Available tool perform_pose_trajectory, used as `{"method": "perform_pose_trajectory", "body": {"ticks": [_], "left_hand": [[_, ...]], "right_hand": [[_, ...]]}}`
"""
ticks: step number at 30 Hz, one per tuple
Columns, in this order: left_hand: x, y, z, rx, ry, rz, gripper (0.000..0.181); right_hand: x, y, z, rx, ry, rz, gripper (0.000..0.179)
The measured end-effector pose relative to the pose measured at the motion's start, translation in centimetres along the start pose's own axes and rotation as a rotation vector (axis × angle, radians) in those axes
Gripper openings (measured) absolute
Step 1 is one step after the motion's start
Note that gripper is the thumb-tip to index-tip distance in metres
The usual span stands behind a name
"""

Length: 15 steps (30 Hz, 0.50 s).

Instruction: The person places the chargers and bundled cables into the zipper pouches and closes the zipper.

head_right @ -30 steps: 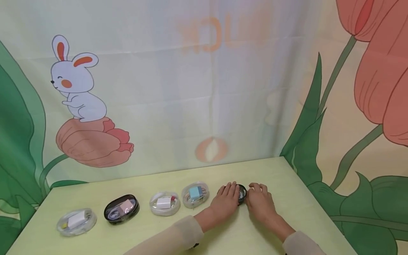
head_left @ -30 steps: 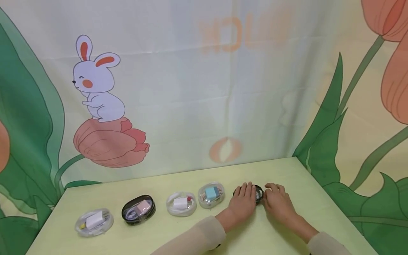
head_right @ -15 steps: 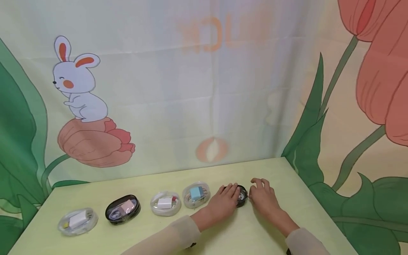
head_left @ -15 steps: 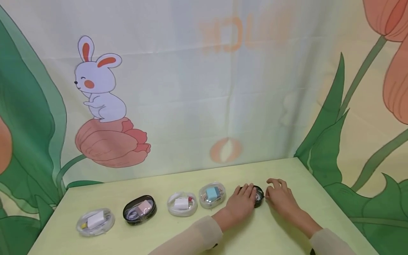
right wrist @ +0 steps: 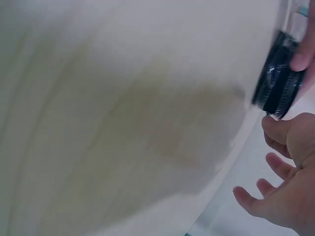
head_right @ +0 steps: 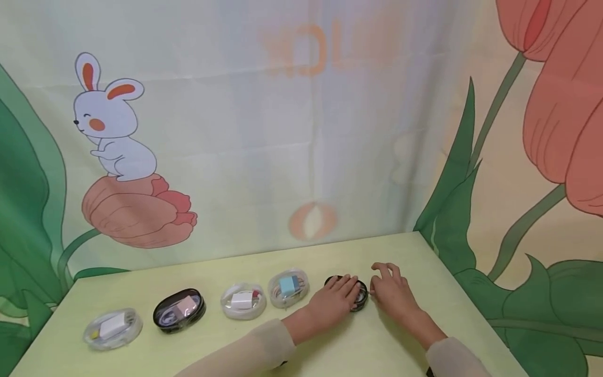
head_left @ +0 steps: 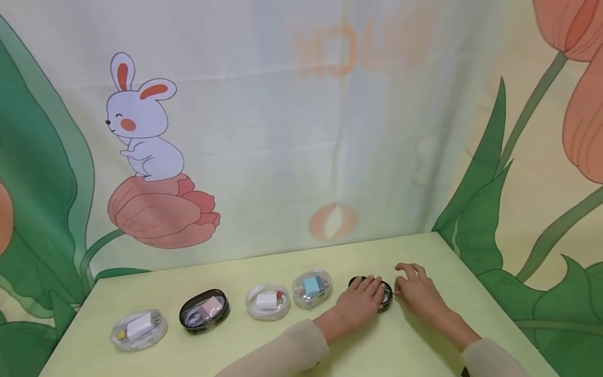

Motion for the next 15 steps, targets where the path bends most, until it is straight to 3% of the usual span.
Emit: {"method": "perform_pose_trajectory", "body": {"ticks": [6, 13, 15], "left_hand": [[0.0, -0.4, 0.0, 0.098, -0.024, -0.014, 0.061], [-0.1, 0.3, -0.6, -0.014, 0.048, 0.065, 0.051], [0.0, 0.4, -0.7, -0.012, 0.035, 0.049, 0.051]], "right_hand": [[0.0, -1.8, 0.3, 0.069, -0.022, 0.106, 0.023], [-0.2, -1.4, 0.6, -0.006, -0.001, 0.006, 0.023], [-0.3, -1.2, 0.6, -0.011, 0.0, 0.011, 0.023]]}}
Point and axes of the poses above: each hand's wrist, its own z-axis towards the middle knuckle, its own x-axis out of the back of the hand, y = z × x, the point moved 4 cm from there along z, towards the middle knuckle, and after that the axes turned 1 degree about -x, right-handed, at the moved point
